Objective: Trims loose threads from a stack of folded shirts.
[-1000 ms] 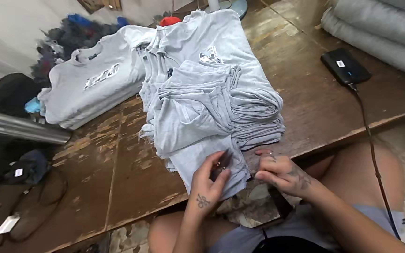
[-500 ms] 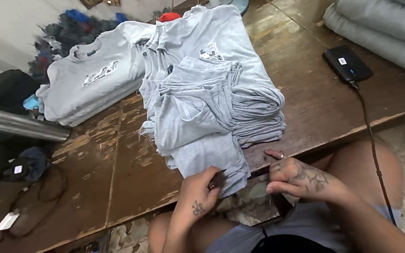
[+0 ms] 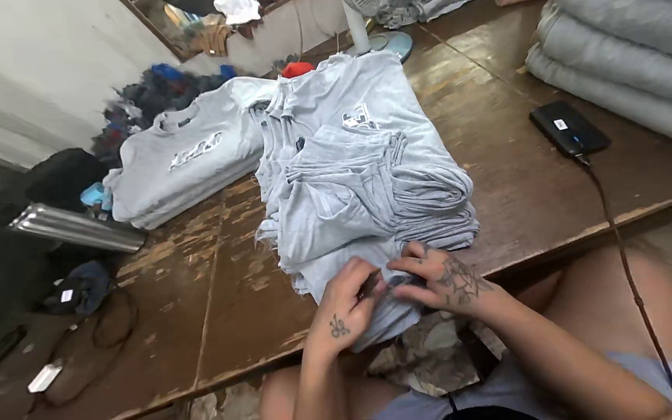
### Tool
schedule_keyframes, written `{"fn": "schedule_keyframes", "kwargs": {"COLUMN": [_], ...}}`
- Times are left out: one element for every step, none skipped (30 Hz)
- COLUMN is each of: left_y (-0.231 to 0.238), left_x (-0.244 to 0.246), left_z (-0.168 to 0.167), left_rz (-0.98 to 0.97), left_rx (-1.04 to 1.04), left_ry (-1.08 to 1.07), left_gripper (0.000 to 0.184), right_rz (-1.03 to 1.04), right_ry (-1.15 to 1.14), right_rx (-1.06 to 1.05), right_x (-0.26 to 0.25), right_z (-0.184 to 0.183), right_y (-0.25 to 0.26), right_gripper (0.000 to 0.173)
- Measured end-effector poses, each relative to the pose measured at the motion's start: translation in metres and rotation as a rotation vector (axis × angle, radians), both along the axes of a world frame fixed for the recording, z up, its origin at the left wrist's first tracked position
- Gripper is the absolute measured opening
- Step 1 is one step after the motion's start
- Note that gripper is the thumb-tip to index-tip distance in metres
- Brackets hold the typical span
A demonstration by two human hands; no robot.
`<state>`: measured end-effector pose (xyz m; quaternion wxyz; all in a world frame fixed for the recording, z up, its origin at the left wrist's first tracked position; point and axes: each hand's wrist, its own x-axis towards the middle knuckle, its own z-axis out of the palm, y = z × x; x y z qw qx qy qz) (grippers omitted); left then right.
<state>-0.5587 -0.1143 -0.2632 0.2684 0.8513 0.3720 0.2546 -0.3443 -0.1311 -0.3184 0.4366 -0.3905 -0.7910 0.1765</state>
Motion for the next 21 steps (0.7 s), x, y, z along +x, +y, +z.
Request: {"fn": "schedule_keyframes", "kwargs": {"left_y": [0.003,0.007,0.011,0.014,0.016,0.017,0.017,0.017,0.015,0.014,0.013,0.013,0.012,0.011,0.010,0.010,0.010,0.011,0.011,0.012,0.013], "left_x": [0.008,0.017,0.026,0.031,0.034,0.035,0.034,0.034,0.033,0.032,0.031,0.030,0.030,0.029,0.029,0.028,0.027,0.026,0.027,0.028,0.029], "left_z": [0.002,-0.001,-0.009,-0.018,-0.025,-0.028,-0.029,-0.030,-0.032,-0.034,-0.035,-0.035,-0.035,-0.034,-0.033,-0.033,-0.033,-0.035,-0.036,-0.037,-0.038], "left_rz": [0.035,0.095,0.162,0.236,0.290,0.309,0.305,0.300,0.302,0.298,0.281,0.260,0.244,0.231,0.219,0.214,0.212,0.215,0.226,0.233,0.237], "left_rx": [-0.008,-0.052,-0.138,-0.242,-0.327,-0.362,-0.372,-0.379,-0.391,-0.399,-0.397,-0.383,-0.367,-0.348,-0.332,-0.324,-0.327,-0.333,-0.340,-0.346,-0.350], "left_ry": [-0.073,-0.207,-0.390,-0.576,-0.717,-0.801,-0.839,-0.852,-0.857,-0.853,-0.844,-0.827,-0.797,-0.760,-0.733,-0.721,-0.721,-0.725,-0.731,-0.732,-0.728], "left_gripper": [0.021,0.019,0.013,0.009,0.011,0.015,0.018,0.019,0.019,0.019,0.020,0.020,0.021,0.022,0.022,0.021,0.020,0.018,0.017,0.016,0.017], "right_rz": [-0.003,0.014,0.058,0.122,0.191,0.252,0.277,0.242,0.158,0.051,-0.049,-0.123,-0.165,-0.175,-0.160,-0.140,-0.135,-0.156,-0.186,-0.205,-0.203], "right_ry": [0.081,0.213,0.385,0.533,0.630,0.663,0.632,0.533,0.386,0.223,0.091,0.019,-0.011,-0.026,-0.024,-0.023,-0.038,-0.074,-0.114,-0.143,-0.152], "right_rx": [0.035,0.024,-0.062,-0.192,-0.315,-0.390,-0.387,-0.311,-0.196,-0.072,0.039,0.121,0.150,0.131,0.088,0.046,0.024,0.035,0.055,0.067,0.070], "right_x": [-0.005,-0.008,-0.009,-0.006,-0.002,0.002,0.005,0.004,0.001,-0.004,-0.008,-0.008,-0.001,0.011,0.029,0.049,0.068,0.082,0.090,0.089,0.080], "right_z": [-0.001,-0.002,-0.003,-0.003,-0.003,-0.004,-0.004,-0.004,-0.004,-0.004,-0.004,-0.005,-0.003,0.000,0.005,0.009,0.012,0.014,0.018,0.023,0.029], "right_y": [0.004,0.008,0.010,0.012,0.013,0.013,0.013,0.011,0.008,0.006,0.007,0.009,0.010,0.007,0.002,-0.005,-0.012,-0.017,-0.021,-0.025,-0.027], "right_gripper": [0.023,0.019,0.021,0.024,0.031,0.038,0.042,0.043,0.042,0.041,0.038,0.029,0.023,0.022,0.023,0.026,0.029,0.031,0.032,0.032,0.033]}}
